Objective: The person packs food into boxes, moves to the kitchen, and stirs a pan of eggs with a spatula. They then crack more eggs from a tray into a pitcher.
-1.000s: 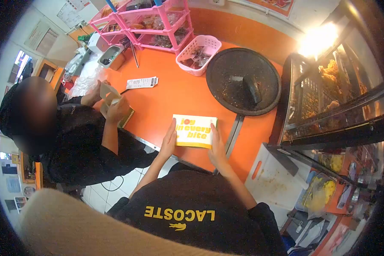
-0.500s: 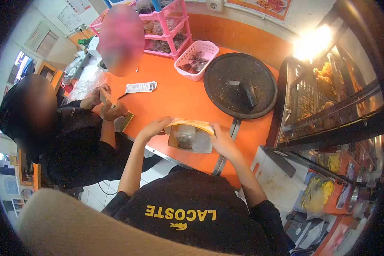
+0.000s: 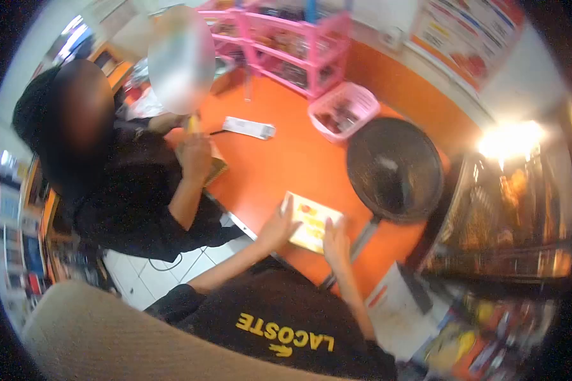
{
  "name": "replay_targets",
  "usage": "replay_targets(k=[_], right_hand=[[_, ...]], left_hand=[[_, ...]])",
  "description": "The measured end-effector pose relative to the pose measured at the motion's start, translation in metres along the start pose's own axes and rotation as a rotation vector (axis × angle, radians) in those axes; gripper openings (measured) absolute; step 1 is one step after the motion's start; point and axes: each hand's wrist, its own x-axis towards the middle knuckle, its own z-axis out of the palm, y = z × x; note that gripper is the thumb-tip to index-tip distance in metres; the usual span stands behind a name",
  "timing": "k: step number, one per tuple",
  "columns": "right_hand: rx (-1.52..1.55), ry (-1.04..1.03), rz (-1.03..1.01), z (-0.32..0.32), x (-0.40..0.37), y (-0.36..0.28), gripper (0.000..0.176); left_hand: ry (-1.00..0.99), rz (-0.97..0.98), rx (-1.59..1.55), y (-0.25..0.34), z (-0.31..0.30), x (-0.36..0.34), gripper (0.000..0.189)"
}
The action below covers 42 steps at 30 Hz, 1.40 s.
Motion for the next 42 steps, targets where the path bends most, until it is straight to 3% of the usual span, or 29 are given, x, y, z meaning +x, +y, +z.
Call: replay_targets(k=[3,4,6,9,10,12,13,15,19,22,36,39,42], right_hand=[[-0.222,0.291,-0.373,0.029,0.012,0.04,0.072],[-0.292,0.367,-0.506,0.035,0.012,0.045,0.071],[-0.299,0.284,-0.454,0.031,0.007,0.036,0.072],[-0.522,0.303,-0.503,0.026,0.013,0.04,0.073],[-0.554,0.319,-0.549,0.025,0.014,0.043,0.072],[-0.613,0.358,-0.641,0.024,0.016,0.048,0.072],[-0.73,0.262,-0.702,0.017,0.014,0.046,0.071],[-0.956,0.065,-0.811,0.0,0.005,0.042,0.069],[-0.964,-0.207,-1.069,-0.018,0.029,0.061,0.064],[-0.982,-0.222,-1.165,-0.019,0.034,0.062,0.059],[-0.955,-0.114,-1.309,-0.016,0.049,0.081,0.057],[-0.975,-0.069,-1.311,-0.014,0.049,0.083,0.055],[-0.964,-0.031,-1.311,-0.015,0.052,0.088,0.052]], left_hand=[[-0.034,-0.062,-0.047,-0.008,0.005,0.002,0.089],[-0.015,0.012,-0.024,-0.011,0.001,0.0,0.092],[-0.006,0.178,0.027,-0.015,-0.01,-0.006,0.099],[-0.05,0.579,0.249,-0.022,-0.034,-0.006,0.113],[-0.084,0.725,0.204,-0.029,-0.036,0.001,0.089],[0.069,0.958,0.427,-0.059,-0.01,0.011,0.068],[0.141,1.07,0.546,-0.067,-0.001,0.015,0.058],[0.029,1.03,0.292,-0.061,-0.012,0.01,0.045],[-0.035,1.03,0.225,-0.063,-0.012,0.011,0.046],[-0.123,1.026,0.16,-0.063,-0.018,0.012,0.057],[0.058,1.038,0.187,-0.076,0.013,0.018,0.047],[0.035,1.004,0.165,-0.074,0.013,0.022,0.046],[-0.127,0.859,0.217,-0.062,0.006,0.026,0.045]])
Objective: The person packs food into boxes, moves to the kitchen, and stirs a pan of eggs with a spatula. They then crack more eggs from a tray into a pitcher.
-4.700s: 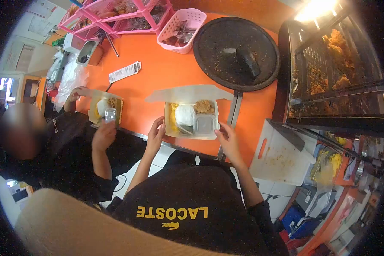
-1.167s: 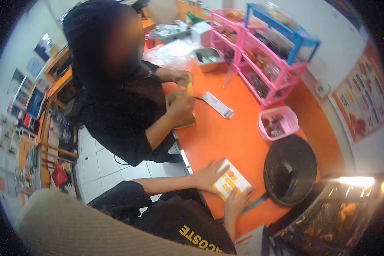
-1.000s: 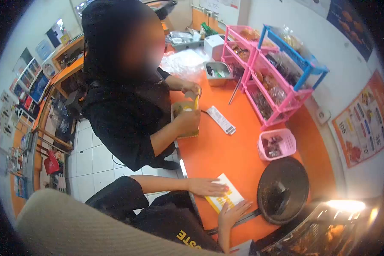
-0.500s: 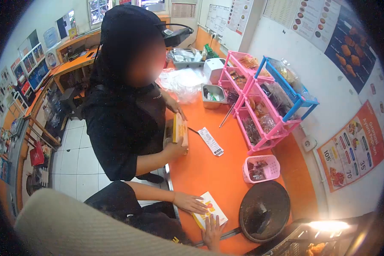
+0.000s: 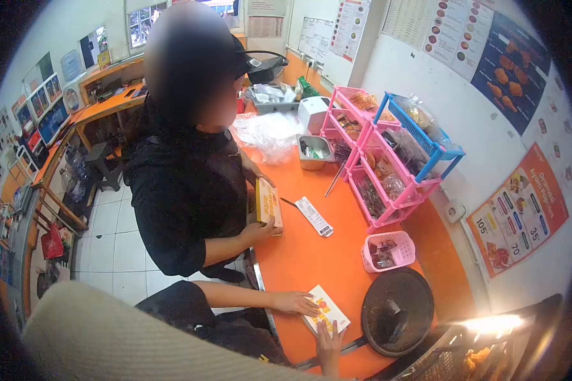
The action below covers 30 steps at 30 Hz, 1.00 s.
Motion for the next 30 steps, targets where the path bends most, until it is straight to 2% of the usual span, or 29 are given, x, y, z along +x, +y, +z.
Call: replay_targets(k=[5,11,16,18,20,21,23,25,27,30], right_hand=[[-0.033,-0.027,-0.003,0.024,-0.019,0.019,0.049],[0.061,-0.042,0.023,-0.008,-0.001,0.006,0.05],[0.168,-0.041,0.053,-0.033,0.011,-0.002,0.051],[0.234,-0.033,0.07,-0.041,0.021,-0.003,0.052],[0.087,-0.255,0.165,-0.053,0.052,-0.004,0.056],[0.175,-0.203,0.187,-0.057,0.07,-0.009,0.061],[0.133,-0.118,0.23,-0.035,0.085,-0.005,0.064],[0.115,0.007,0.242,-0.034,0.115,-0.016,0.07],[0.107,0.064,0.341,-0.026,0.142,-0.03,0.071],[0.119,0.126,0.485,-0.012,0.188,-0.046,0.068]], left_hand=[[-0.06,0.099,-0.1,-0.012,-0.006,0.008,0.044],[0.01,0.152,-0.073,-0.007,-0.016,-0.011,0.052],[0.082,0.186,0.15,-0.012,0.003,-0.011,0.047],[0.05,0.118,-0.016,-0.009,0.001,-0.01,0.043],[-0.007,-0.003,-0.283,0.0,-0.005,-0.012,0.038],[0.044,-0.032,-0.283,0.009,-0.006,-0.022,0.04],[0.162,-0.094,-0.268,0.007,-0.005,-0.033,0.047],[0.372,-0.368,-0.307,0.042,-0.039,-0.055,0.052],[0.551,-0.68,-0.39,0.072,-0.046,-0.085,0.042],[0.727,-0.993,-0.447,0.114,-0.037,-0.134,0.03]])
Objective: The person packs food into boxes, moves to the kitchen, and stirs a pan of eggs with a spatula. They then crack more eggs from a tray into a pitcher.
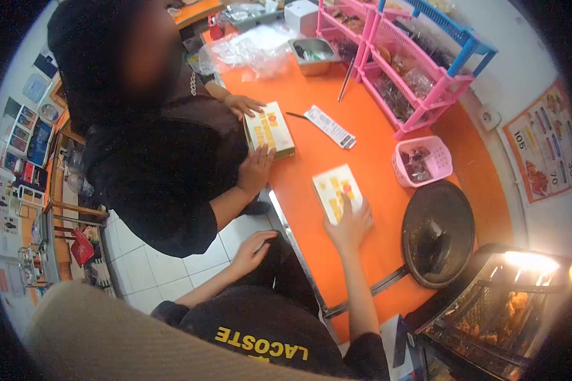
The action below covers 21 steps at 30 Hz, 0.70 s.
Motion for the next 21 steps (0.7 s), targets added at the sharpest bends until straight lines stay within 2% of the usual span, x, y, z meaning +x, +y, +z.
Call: replay_targets(k=[5,7,10,14,15,17,18,20,21], right_hand=[[-0.075,0.094,0.092,0.04,0.037,-0.027,0.071],[-0.077,0.089,0.108,0.038,0.042,-0.033,0.069],[-0.083,0.087,0.119,0.045,0.038,-0.032,0.07],[-0.148,0.077,0.136,0.031,0.031,-0.046,0.072],[-0.182,0.089,0.141,0.026,0.025,-0.057,0.073],[-0.175,0.236,-0.037,0.012,-0.007,-0.093,0.07],[-0.166,0.31,-0.134,0.005,-0.028,-0.115,0.068],[0.286,-0.059,-0.243,0.001,-0.092,-0.176,0.062],[0.355,-0.101,-0.391,0.007,-0.13,-0.209,0.051]], left_hand=[[0.15,-0.194,0.064,-0.01,-0.029,-0.068,0.024],[0.047,-0.311,0.001,-0.02,-0.03,-0.087,0.022],[-0.188,-0.335,-0.03,-0.036,-0.041,-0.104,0.021],[-0.358,-0.383,0.02,-0.055,-0.063,-0.148,0.023],[-0.344,-0.389,0.079,-0.063,-0.072,-0.168,0.025],[-0.302,-0.412,0.204,-0.078,-0.097,-0.219,0.028],[-0.206,-0.518,0.146,-0.079,-0.112,-0.246,0.03],[0.009,-0.735,0.017,-0.074,-0.14,-0.308,0.032],[0.083,-0.791,0.009,-0.08,-0.151,-0.342,0.033]])
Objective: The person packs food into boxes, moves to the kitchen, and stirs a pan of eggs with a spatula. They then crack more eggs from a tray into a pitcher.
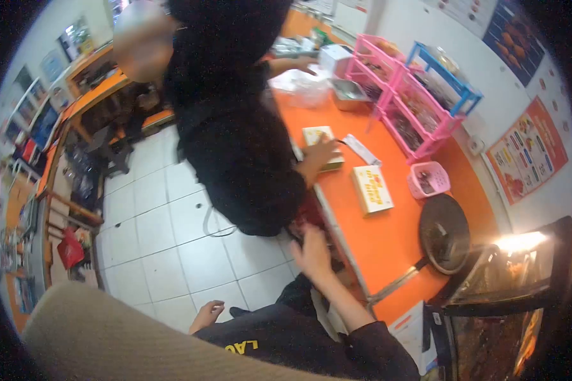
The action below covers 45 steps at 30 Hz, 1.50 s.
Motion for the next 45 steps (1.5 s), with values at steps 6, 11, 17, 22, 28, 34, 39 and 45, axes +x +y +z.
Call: replay_targets(k=[6,11,17,22,28,34,39,45], right_hand=[[-0.002,-1.63,-0.631,0.259,-0.178,-0.161,0.042],[-0.329,-1.696,-1.772,0.362,-0.24,-0.269,0.054],[-0.269,-1.593,-1.244,0.493,-0.284,-0.417,0.047],[-0.62,-1.55,-1.366,0.529,-0.329,-0.541,0.02],[-0.619,-1.722,-1.582,0.562,-0.465,-0.697,0.014],[-0.483,-1.439,-2.046,0.561,-0.669,-0.824,0.022],[-0.445,-1.508,-2.247,0.535,-0.808,-0.911,0.026],[-0.406,-1.626,-2.177,0.521,-0.917,-0.991,0.028]], left_hand=[[0.38,-0.136,-0.252,-0.183,-0.051,-0.119,0.034],[0.792,-0.053,-0.643,-0.156,-0.075,-0.244,0.039],[1.176,-0.123,-1.05,-0.232,-0.015,-0.32,0.044],[1.369,-0.279,-1.304,-0.329,-0.033,-0.405,0.045],[1.525,-0.412,-1.348,-0.441,-0.143,-0.529,0.044],[1.631,-0.42,-1.334,-0.534,-0.21,-0.639,0.043],[1.668,-0.405,-1.325,-0.615,-0.223,-0.725,0.043],[1.663,-0.403,-1.301,-0.702,-0.218,-0.839,0.042]])
